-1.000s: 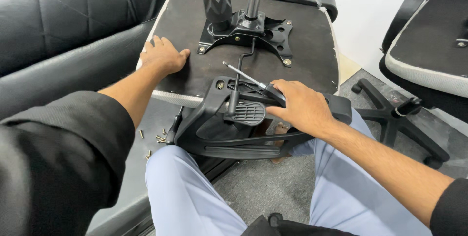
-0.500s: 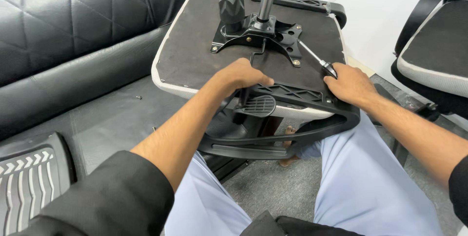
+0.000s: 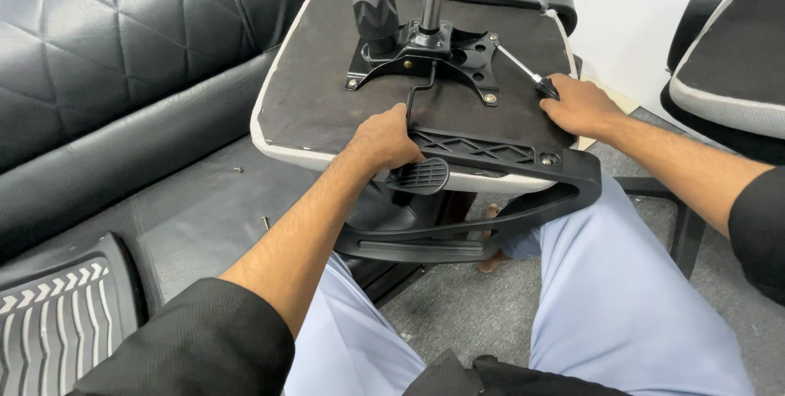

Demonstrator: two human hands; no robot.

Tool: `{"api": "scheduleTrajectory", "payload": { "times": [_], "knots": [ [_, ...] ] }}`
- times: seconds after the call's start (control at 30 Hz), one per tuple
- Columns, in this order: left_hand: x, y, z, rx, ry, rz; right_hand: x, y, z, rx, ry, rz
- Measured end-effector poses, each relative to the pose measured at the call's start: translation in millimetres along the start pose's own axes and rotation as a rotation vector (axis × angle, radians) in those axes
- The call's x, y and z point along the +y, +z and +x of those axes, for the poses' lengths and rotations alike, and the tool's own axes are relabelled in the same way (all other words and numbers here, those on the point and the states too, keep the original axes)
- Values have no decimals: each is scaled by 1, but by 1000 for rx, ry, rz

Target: The person attaches a black plastic frame to the underside of an office chair seat using a screwdriver and screws. They align the frame, insert screws, and tighten them to secure the component.

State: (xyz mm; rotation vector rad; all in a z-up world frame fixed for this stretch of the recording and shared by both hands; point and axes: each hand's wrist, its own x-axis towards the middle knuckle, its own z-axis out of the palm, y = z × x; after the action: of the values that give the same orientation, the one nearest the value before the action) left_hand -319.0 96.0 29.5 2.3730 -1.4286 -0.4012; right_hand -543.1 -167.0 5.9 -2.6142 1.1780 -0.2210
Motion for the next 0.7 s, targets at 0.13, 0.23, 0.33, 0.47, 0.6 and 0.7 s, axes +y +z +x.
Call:
{"api": "scheduleTrajectory", "payload": {
  "times": [0.13, 0.23, 0.33, 0.47, 0.6, 0.7],
  "knots": [
    [11, -5, -9, 15, -90, 1, -1, -3, 13, -32, 19, 69],
    [20, -8, -19, 24, -163, -31, 0, -6, 10, -44, 43, 81],
    [24, -16, -26, 6, -191, -23, -2, -8, 3, -26, 17, 73],
    [27, -20, -29, -17, -210, 13, -4, -9, -7, -1, 10, 64],
    [24, -22, -29, 2, -193, 27, -6, -12, -11, 18, 3, 83],
    [20, -23, -28, 17, -181, 0, -7, -12, -13, 22, -13, 103]
  ]
}}
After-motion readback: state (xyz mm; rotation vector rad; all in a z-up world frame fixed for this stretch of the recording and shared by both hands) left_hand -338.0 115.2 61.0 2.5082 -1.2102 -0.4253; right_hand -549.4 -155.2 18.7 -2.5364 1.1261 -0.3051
